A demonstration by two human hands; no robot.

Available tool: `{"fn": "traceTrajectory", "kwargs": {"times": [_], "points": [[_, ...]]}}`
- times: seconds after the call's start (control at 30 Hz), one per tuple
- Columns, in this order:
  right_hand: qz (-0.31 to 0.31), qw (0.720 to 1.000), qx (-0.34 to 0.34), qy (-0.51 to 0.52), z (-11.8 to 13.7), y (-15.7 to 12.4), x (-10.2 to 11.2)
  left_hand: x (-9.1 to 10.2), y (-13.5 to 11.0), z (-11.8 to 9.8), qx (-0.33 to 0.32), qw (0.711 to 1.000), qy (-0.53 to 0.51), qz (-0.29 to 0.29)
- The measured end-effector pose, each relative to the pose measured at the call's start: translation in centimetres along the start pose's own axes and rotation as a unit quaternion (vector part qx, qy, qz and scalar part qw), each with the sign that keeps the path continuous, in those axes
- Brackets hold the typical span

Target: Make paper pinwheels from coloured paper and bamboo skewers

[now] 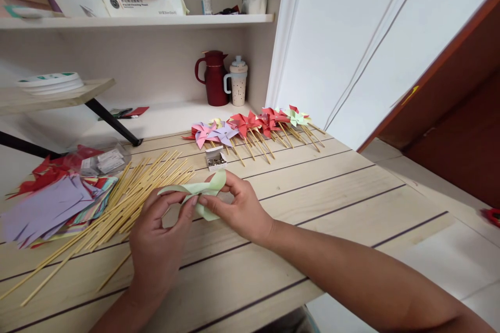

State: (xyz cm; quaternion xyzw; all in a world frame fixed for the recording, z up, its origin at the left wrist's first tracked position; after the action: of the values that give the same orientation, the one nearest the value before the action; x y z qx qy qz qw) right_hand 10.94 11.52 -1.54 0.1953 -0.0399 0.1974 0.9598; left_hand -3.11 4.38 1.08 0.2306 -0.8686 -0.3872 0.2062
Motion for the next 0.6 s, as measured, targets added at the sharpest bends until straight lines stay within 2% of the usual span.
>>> {"fn": "traceTrajectory", "kwargs": {"times": [0.13, 0.3, 0.43, 0.6], "points": [[-0.025, 0.989, 0.087, -0.121, 0.8, 0.0, 0.8, 0.3, -0.2, -0.9, -0.088, 0.995, 0.041, 0.022], [-0.043, 0.958, 0.234, -0.163, 2.1, -0.2, 1.2, 0.7, -0.5, -2.5, -0.213, 0.971, 0.081, 0.067], [-0.043, 0.937, 0.297, -0.176, 2.8, -0.4, 1.4, 1.0, -0.6, -3.5, -0.249, 0.962, 0.083, 0.076], [-0.038, 0.929, 0.324, -0.175, 3.3, -0.6, 1.5, 1.0, -0.6, -4.0, -0.257, 0.960, 0.082, 0.081]]}}
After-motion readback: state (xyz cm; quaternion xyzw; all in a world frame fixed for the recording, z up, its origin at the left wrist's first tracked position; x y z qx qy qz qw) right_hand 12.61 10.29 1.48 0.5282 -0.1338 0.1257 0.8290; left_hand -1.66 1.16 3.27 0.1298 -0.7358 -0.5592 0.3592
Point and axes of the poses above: each hand's wrist, its own y-axis towards the middle knuckle, its own x-axis out of the back of the hand, z = x × y, the point moved 5 cm from there along y, towards the middle knuckle, and after that the axes turned 14 degrees about -y, right-handed, at the moved point
